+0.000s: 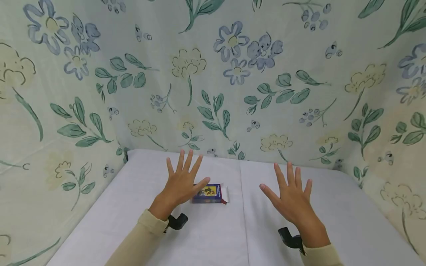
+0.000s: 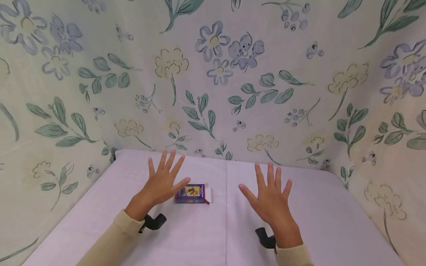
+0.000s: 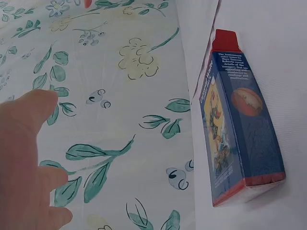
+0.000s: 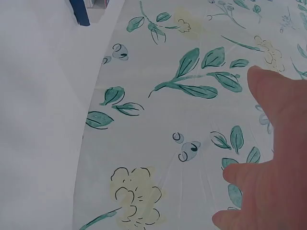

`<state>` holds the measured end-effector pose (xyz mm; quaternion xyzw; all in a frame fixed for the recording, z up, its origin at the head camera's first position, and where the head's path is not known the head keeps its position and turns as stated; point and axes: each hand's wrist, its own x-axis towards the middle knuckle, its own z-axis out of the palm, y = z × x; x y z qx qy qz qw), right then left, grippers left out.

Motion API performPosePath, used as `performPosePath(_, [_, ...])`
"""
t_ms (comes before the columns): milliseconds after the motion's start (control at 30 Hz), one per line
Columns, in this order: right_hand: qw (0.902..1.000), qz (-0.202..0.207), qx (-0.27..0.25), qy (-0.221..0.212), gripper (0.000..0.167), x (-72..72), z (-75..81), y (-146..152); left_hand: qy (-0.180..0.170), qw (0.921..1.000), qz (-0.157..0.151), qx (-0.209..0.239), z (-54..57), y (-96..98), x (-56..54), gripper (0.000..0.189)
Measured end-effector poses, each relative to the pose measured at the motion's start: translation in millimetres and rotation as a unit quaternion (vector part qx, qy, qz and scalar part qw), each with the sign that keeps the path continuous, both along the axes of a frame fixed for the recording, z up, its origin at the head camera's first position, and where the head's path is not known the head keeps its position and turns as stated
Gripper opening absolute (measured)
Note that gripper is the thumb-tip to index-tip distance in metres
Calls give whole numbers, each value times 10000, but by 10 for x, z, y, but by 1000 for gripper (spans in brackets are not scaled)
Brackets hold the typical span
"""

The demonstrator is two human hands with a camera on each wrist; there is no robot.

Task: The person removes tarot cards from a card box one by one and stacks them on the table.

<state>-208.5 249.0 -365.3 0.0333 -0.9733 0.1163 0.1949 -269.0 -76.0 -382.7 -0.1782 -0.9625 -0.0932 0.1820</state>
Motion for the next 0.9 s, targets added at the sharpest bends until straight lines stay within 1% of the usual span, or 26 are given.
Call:
performPosePath(267, [9998, 70, -120, -172, 90, 3, 7, -45, 0, 9999, -59, -112, -113, 29, -16, 85])
performPosePath(400, [9996, 85, -168, -218, 90, -16, 15, -39, -136, 9997, -166, -146, -136, 49, -36, 86])
performPosePath(500, [9995, 125, -196, -221, 90, -30, 18, -36, -189, 9994, -287, -42, -155, 60, -49, 87])
performPosePath(567, [9993, 168, -215, -243, 90, -36, 13, -37, -273, 9988, -389, 95, -183, 65, -56, 87])
performPosePath(667, [9987, 228, -321, -314, 90, -30, -5, -46, -499, 9969, -537, 302, -258, 78, -71, 89])
performPosePath(800, [9979, 255, -484, -344, 89, -13, -28, -51, -787, 9938, -650, 437, -381, 119, -97, 90])
performPosePath(900, [9971, 295, -602, -360, 89, -17, -28, -51, -939, 9914, -702, 573, -445, 157, -115, 91])
